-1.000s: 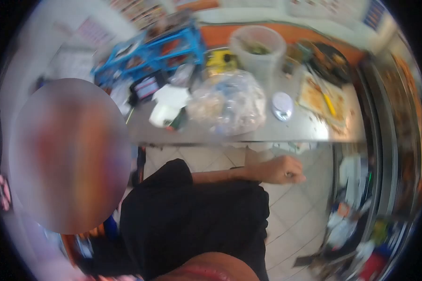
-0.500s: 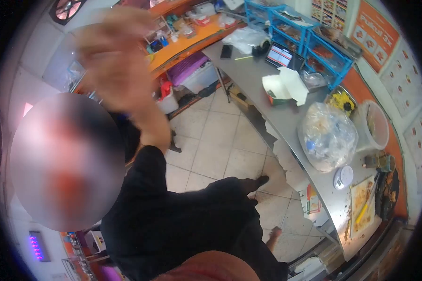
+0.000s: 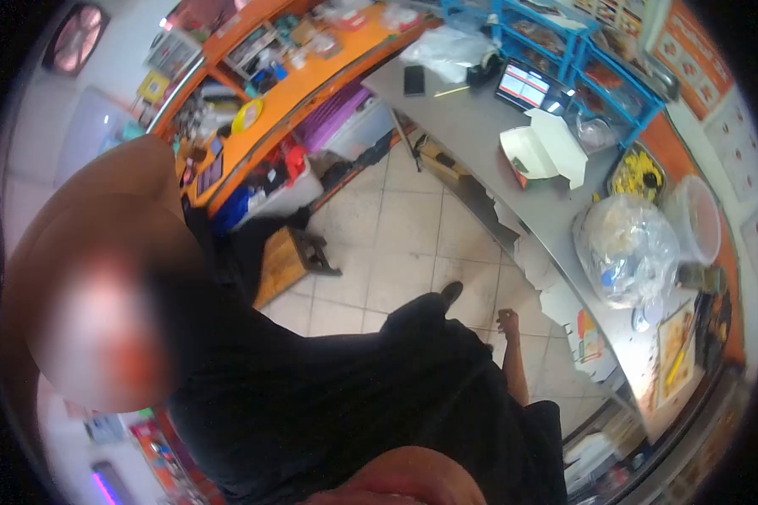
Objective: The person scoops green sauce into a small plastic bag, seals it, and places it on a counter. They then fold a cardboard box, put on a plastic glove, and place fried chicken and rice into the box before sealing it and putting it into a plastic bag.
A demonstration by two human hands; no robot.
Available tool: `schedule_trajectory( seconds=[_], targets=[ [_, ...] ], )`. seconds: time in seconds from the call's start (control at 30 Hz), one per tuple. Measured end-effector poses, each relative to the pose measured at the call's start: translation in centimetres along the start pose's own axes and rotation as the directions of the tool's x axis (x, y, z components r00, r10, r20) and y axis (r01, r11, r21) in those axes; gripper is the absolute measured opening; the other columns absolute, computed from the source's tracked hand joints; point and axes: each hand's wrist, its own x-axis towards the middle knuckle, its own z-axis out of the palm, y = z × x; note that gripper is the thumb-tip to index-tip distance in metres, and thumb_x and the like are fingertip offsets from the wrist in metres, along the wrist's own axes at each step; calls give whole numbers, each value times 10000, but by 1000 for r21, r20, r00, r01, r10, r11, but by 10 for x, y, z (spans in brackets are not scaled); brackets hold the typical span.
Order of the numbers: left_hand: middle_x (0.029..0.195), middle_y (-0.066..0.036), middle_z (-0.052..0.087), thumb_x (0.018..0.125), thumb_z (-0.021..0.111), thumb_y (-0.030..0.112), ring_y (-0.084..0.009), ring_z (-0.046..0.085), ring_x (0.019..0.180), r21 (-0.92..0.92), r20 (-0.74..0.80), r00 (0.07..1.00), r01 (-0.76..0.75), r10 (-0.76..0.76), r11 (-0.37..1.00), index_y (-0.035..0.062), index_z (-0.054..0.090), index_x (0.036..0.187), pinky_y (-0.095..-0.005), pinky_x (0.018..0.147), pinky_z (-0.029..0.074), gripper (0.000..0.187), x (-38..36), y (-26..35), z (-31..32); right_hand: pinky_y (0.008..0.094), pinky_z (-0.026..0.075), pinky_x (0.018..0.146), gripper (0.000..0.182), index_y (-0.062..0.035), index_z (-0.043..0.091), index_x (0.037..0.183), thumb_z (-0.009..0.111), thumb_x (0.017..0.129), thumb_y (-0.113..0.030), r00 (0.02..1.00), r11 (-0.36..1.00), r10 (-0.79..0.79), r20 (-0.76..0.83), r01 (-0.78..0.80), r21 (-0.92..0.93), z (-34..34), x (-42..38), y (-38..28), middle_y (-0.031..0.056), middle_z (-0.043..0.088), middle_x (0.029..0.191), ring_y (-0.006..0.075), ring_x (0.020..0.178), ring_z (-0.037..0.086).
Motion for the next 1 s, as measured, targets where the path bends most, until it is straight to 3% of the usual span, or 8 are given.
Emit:
schedule_trajectory(
  seconds=[0.1, 0.17, 0.33, 0.5, 0.6, 0.67, 0.8, 1.0],
  targets=[
    [978, -84, 546, 907, 504, 200, -207, 506, 928, -54, 1, 999, 49, -49, 997, 55, 537, 1002, -345, 794, 395, 177, -10, -31, 30, 296, 440, 425, 158, -43, 647, 890, 582, 854, -183, 988, 996, 61, -139, -51, 72, 27, -1, -80, 62, 611, 627, 136, 492, 547],
    [990, -85, 547, 909, 499, 208, -207, 504, 942, -120, -18, 998, 56, -59, 991, 57, 538, 1014, -348, 803, 393, 188, -12, -44, 55, 259, 415, 364, 167, -86, 609, 997, 573, 886, -206, 911, 924, -345, -225, 372, 92, 28, 15, -38, 61, 585, 655, 102, 435, 493],
    [1020, -85, 549, 913, 488, 227, -207, 501, 976, -280, -41, 999, 23, -35, 960, 62, 540, 1042, -357, 825, 386, 216, -3, -47, 121, 248, 395, 343, 141, -72, 617, 927, 599, 869, -200, 886, 969, 81, -457, 38, 245, 1, -67, -15, 55, 575, 625, 97, 423, 484],
    [1050, -85, 551, 918, 476, 247, -207, 497, 1010, -490, -162, 987, -88, 9, 867, 67, 542, 1071, -365, 847, 380, 245, 19, 7, 202, 336, 467, 404, 226, -16, 642, 906, 592, 797, -207, 540, 896, 407, -737, -80, 436, 13, -154, 139, 116, 616, 604, 197, 455, 563],
    [1068, -85, 553, 920, 469, 258, -206, 495, 1030, -606, -274, 960, -222, 61, 764, 70, 543, 1088, -371, 860, 376, 263, 40, 69, 235, 354, 486, 426, 223, -14, 646, 865, 586, 779, -211, 387, 668, 712, -586, -113, 736, 29, -237, 140, 113, 621, 612, 230, 497, 587],
    [1080, -86, 554, 922, 464, 266, -206, 494, 1043, -675, -341, 936, -311, 91, 670, 71, 544, 1099, -374, 868, 374, 275, 56, 118, 254, 370, 485, 416, 181, -7, 644, 801, 581, 770, -174, 376, 616, 715, -589, 60, 786, 70, -272, 212, 129, 621, 622, 240, 503, 589],
    [1104, -86, 555, 926, 454, 281, -206, 491, 1071, -746, -543, 835, -527, 85, 406, 75, 545, 1122, -381, 886, 369, 299, 95, 217, 285, 459, 492, 484, 256, -30, 591, 985, 572, 808, -213, 355, 405, 837, -416, 110, 908, 98, -320, 252, 167, 623, 742, 285, 543, 557],
    [1140, -86, 558, 931, 440, 305, -206, 487, 1111, -684, -718, 676, -729, -167, -9, 81, 547, 1156, -391, 912, 361, 335, 129, 345, 328, 405, 481, 430, 246, -63, 599, 1011, 567, 827, -223, 243, 248, 926, -289, 188, 950, 80, -351, 266, 142, 635, 753, 237, 502, 546]
  ],
)
